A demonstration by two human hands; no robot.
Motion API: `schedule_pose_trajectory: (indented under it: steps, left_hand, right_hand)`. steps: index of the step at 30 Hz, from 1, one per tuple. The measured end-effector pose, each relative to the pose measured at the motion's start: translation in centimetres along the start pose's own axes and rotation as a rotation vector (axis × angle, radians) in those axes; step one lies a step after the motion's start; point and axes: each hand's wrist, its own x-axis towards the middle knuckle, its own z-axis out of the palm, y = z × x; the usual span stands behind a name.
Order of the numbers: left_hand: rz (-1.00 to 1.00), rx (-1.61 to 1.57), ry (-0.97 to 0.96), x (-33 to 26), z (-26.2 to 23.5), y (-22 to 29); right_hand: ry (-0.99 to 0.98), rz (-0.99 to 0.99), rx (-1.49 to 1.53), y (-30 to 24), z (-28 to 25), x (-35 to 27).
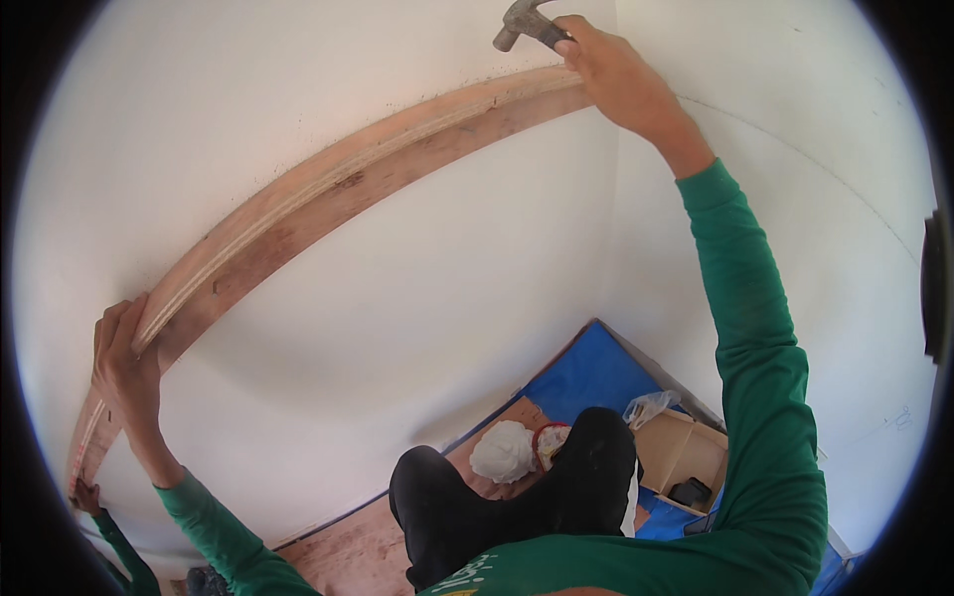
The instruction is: The person positions a long curved wooden trim against a white wall and hammers it into place. They then use a power drill to drive screws into the wall above the trim to secure it.
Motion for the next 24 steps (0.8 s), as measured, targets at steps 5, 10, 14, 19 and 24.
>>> schedule_pose_trajectory:
  steps: [5,10,14,19,24]
  left_hand:
    - [0.011,-0.022,0.008,-0.1,-0.2,0.3]
    - [0.001,-0.034,0.010,0.0,-0.4,0.2]
    - [0.065,-0.012,0.021,0.0,-0.2,-0.3]
    - [0.033,-0.006,0.015,-0.1,0.0,-0.6]
    - [0.025,0.009,-0.008,0.2,0.3,-0.6]
  right_hand:
    - [-0.098,-0.030,-0.010,-1.1,0.1,0.0]
    - [0.076,0.189,0.089,-2.5,-0.1,-0.9]
    - [0.272,0.568,0.564,-3.5,-0.5,-5.9]
    - [0.684,0.718,1.323,-3.1,3.3,-18.2]
    - [0.517,1.208,1.154,-0.8,10.7,-24.9]
